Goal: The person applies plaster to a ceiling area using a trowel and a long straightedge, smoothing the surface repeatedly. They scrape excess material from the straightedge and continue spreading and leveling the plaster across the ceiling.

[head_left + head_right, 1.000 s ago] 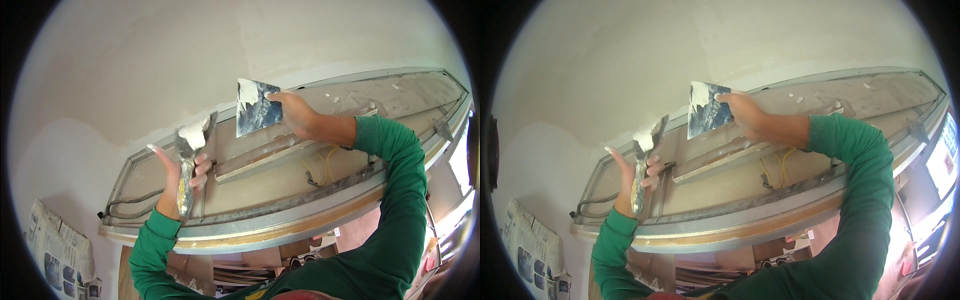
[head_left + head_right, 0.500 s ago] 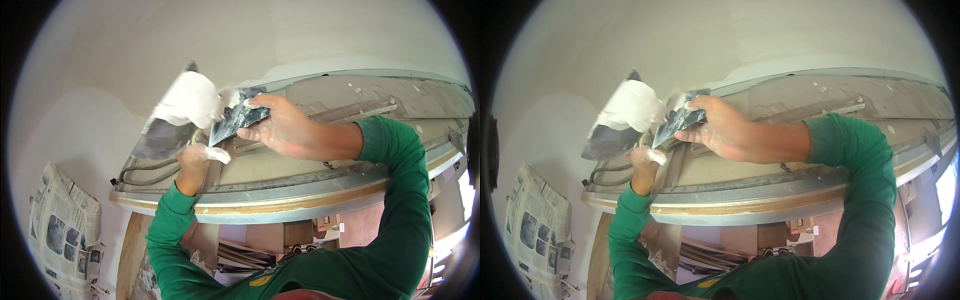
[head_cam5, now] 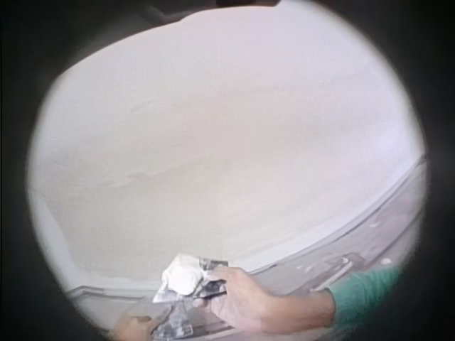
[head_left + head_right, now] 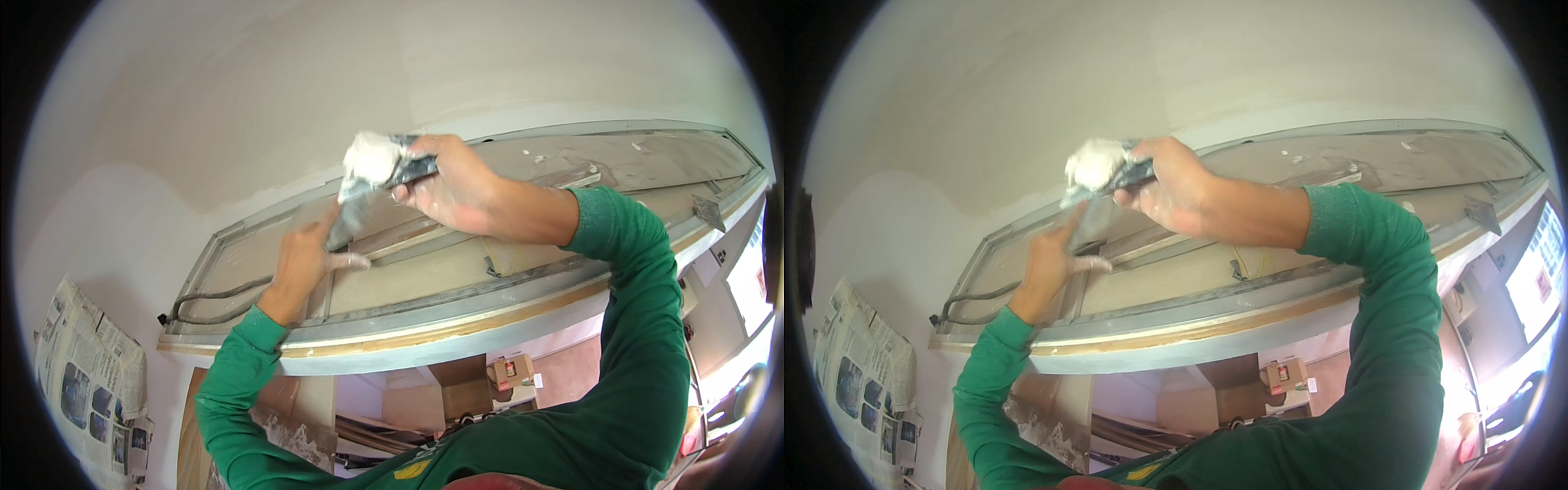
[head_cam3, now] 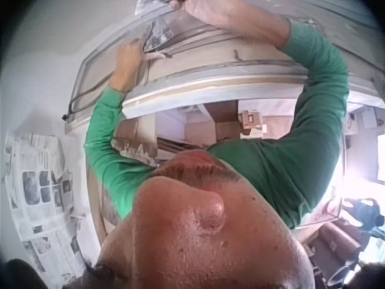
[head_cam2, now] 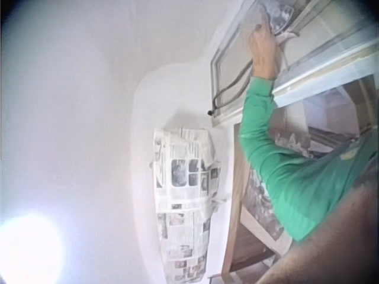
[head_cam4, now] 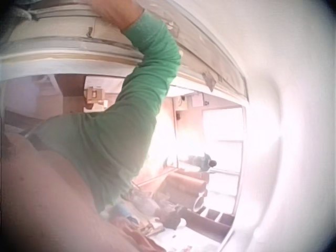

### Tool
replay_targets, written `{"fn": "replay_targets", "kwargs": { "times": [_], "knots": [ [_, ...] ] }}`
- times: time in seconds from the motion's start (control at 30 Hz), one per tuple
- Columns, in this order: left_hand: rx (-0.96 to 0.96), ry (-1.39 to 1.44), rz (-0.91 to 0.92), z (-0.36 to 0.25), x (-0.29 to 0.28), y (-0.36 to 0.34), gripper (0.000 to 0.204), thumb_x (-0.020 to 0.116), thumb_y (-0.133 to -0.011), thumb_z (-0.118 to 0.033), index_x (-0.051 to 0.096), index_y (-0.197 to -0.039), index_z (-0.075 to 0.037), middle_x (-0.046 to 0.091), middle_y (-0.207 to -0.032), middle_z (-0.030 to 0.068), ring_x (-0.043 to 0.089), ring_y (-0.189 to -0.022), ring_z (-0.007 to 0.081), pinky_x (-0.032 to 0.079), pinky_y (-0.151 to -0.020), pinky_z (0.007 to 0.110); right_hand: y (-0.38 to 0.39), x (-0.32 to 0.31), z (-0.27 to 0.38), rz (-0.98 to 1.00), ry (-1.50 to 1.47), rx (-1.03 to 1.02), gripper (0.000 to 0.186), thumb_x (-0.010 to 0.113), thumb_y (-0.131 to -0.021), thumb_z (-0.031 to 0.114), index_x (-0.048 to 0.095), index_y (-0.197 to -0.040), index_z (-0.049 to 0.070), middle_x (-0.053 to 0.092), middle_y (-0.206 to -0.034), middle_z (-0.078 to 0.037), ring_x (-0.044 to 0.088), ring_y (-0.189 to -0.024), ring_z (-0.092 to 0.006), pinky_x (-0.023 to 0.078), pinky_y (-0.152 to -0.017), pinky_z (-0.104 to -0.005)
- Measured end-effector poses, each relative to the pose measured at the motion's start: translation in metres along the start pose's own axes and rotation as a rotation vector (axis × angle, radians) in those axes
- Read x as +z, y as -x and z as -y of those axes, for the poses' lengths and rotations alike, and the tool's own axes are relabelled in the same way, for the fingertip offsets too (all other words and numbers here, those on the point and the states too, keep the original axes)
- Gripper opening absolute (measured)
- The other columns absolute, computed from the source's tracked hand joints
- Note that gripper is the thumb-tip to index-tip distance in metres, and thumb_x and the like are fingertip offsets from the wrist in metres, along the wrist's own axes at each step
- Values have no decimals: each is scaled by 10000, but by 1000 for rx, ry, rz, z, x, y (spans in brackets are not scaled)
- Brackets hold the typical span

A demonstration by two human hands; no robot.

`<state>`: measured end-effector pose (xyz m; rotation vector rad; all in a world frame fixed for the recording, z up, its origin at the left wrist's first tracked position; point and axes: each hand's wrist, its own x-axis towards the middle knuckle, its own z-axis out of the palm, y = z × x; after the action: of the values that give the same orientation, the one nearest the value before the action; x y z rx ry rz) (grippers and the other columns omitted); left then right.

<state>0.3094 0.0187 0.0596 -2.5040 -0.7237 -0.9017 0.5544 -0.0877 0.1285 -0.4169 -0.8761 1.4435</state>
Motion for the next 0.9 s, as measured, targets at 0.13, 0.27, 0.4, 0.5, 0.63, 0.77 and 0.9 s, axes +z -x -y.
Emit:
{"fn": "replay_targets", "kwargs": {
  "times": [0.13,0.27,0.4,0.5,0.63,0.77,0.9],
  "knots": [
    [-129,130,62,10,0,3,865,781,-692,-528,479,-1378,-94,535,-603,74,556,-515,196,475,-518,327,4,21,28,69,0,-186,283,421,-921,90,438,-1172,-38,529,-1141,-156,529,-1009,-233,491,-802,-354],
    [-686,992,335,0,-39,-12,466,693,-862,-421,581,-1086,-28,530,-583,35,523,-443,125,438,-429,257,-3,-14,30,15,-5,-88,331,354,-965,146,362,-1250,-23,453,-1215,-192,504,-1111,-302,468,-928,-450],
    [-846,1908,622,-29,-45,4,466,498,-968,-497,542,-977,-33,442,-537,4,416,-383,94,358,-357,227,7,-46,28,-23,-19,21,391,378,-854,101,394,-1226,-19,453,-1231,-174,481,-1151,-311,415,-989,-482],
    [-745,2203,786,-51,-32,16,492,396,-1006,-486,521,-1113,-23,434,-541,19,396,-388,108,331,-337,246,19,-44,18,-73,29,-114,439,387,-809,94,400,-1235,-10,503,-1183,-143,529,-1108,-287,402,-1020,-447],
    [-658,2366,924,-68,-22,26,505,380,-1008,-465,502,-1171,-2,443,-525,28,408,-379,125,337,-341,258,44,-34,6,-66,282,-275,445,390,-814,36,466,-1247,-33,556,-1169,-158,544,-1121,-273,396,-1026,-405],
    [-390,2468,1011,-75,-19,31,542,451,-969,-472,510,-1073,57,473,-500,26,449,-361,131,346,-335,266,77,-26,-15,241,794,-764,534,375,-778,-47,498,-1297,-61,554,-1236,-212,518,-1168,-300,384,-1023,-414],
    [-296,2566,915,-85,-18,45,533,554,-924,-356,455,-1220,76,491,-497,26,470,-353,124,375,-340,248,88,-16,-3,755,1091,-939,696,358,-644,-100,483,-1328,-63,523,-1284,-243,481,-1223,-372,362,-1048,-446]
  ]
}}
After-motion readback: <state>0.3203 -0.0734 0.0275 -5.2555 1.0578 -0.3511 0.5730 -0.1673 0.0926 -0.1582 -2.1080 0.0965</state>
